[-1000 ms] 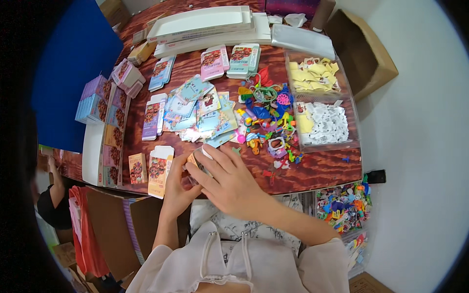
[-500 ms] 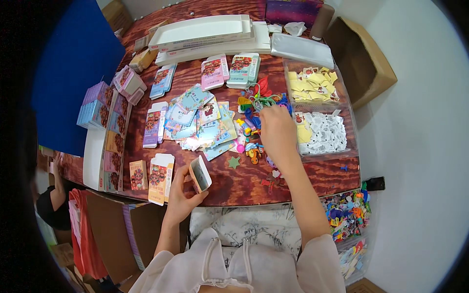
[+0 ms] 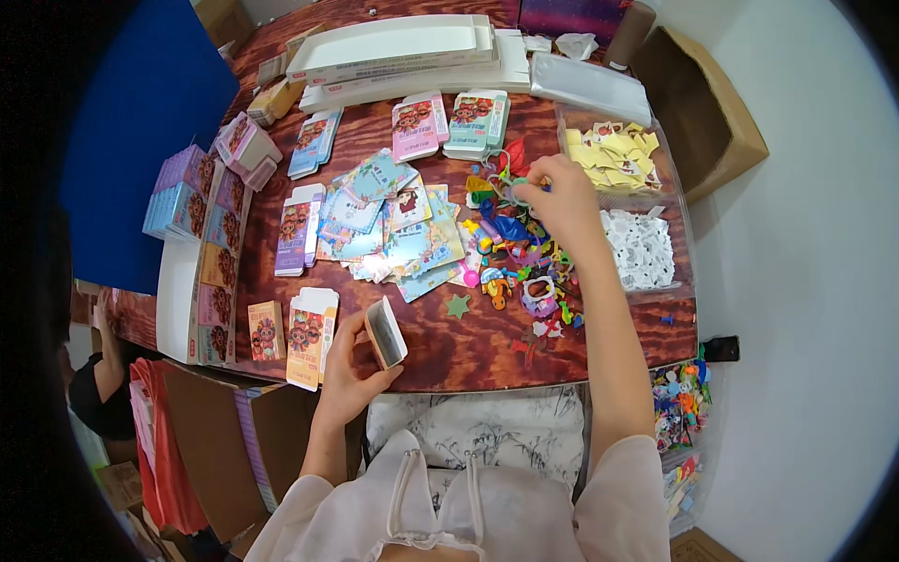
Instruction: Packaging small cards and items into boxes at a workstation.
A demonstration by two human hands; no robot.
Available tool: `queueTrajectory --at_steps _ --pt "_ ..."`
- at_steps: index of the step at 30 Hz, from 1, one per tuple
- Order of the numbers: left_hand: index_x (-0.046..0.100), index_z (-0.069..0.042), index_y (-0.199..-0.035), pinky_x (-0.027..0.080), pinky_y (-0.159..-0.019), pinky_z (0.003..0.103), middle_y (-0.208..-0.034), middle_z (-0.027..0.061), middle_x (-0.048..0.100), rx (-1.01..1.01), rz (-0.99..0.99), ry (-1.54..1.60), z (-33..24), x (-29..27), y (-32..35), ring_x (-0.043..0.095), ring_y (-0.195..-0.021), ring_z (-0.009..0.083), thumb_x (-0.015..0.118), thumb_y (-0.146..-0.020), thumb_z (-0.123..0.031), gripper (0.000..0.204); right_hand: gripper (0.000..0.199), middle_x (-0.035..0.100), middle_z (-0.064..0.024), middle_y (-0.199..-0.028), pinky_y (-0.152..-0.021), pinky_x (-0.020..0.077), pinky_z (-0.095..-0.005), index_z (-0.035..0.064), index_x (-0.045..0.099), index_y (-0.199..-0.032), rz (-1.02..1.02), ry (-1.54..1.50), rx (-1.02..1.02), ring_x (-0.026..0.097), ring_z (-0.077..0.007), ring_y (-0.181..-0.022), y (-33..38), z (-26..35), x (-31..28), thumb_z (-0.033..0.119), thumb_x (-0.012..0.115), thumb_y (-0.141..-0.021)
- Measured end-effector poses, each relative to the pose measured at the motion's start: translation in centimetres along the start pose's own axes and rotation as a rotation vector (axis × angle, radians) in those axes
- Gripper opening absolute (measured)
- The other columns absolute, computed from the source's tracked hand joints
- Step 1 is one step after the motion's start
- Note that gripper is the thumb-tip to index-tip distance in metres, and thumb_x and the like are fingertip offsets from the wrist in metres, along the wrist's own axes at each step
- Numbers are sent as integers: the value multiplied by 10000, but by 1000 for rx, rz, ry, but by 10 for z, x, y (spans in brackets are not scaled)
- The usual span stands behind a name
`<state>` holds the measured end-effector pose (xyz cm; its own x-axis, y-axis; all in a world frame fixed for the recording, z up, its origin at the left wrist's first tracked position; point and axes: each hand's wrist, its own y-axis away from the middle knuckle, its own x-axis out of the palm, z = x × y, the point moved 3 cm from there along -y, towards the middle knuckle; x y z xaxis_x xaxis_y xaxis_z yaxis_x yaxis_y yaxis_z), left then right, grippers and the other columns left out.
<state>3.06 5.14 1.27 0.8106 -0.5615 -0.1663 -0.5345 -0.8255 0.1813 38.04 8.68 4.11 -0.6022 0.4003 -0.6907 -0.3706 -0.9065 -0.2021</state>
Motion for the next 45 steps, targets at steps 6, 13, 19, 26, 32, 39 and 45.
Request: queueTrajectory --at_steps 6,13,19,26,32,39,45 --pt "404 -45 -1391 572 -847 324 -1226 93 517 57 10 -47 6 -5 2 617 -1092 205 790 -734 17 764 116 612 -207 -1303 -1047 415 -420 63 609 -807 57 -1333 162 589 -311 -1186 32 5 -20 128 639 -898" --pt "421 -47 -1384 572 -836 323 -1210 90 528 7 -1 0 -6 -1 4 624 -1078 211 783 -738 16 743 114 523 -53 -746 -477 323 -253 106 497 -917 102 -1750 347 417 -111 -594 65 0 10 54 599 -914" --pt "426 -65 -1387 573 -825 311 -1242 74 503 32 -1 -50 -1 -1 8 617 -1107 211 783 -746 14 738 235 579 -24 -735 -516 339 -231 58 555 -1111 245 -848 419 437 -55 -573 68 16 24 78 645 -895" --pt "430 -30 -1394 515 -936 329 -1277 66 482 77 -5 28 1 6 9 561 -1182 184 737 -698 42 765 148 574 -125 -870 -598 477 -420 60 618 -975 -62 250 -196 621 -337 -702 69 32 78 99 673 -843" --pt "448 -69 -1383 478 -1041 386 -1349 107 448 111 34 10 -7 10 3 539 -1244 254 717 -674 49 767 147 545 -118 -893 -586 477 -442 59 566 -894 -100 300 -216 619 -347 -709 71 30 81 46 660 -782" --pt "481 -31 -1302 499 -888 350 -1173 123 532 59 -109 -208 1 10 3 591 -1081 259 788 -694 -24 681 91 663 -40 -883 -727 474 -269 10 638 -946 57 -388 139 588 -102 -785 90 89 20 26 680 -867" --pt "496 -31 -1254 474 -891 383 -1120 161 550 159 -146 -341 -13 17 1 570 -1045 329 794 -681 -54 646 140 646 -80 -871 -679 489 -314 28 636 -944 311 -161 -178 636 -190 -737 113 132 37 67 719 -838"
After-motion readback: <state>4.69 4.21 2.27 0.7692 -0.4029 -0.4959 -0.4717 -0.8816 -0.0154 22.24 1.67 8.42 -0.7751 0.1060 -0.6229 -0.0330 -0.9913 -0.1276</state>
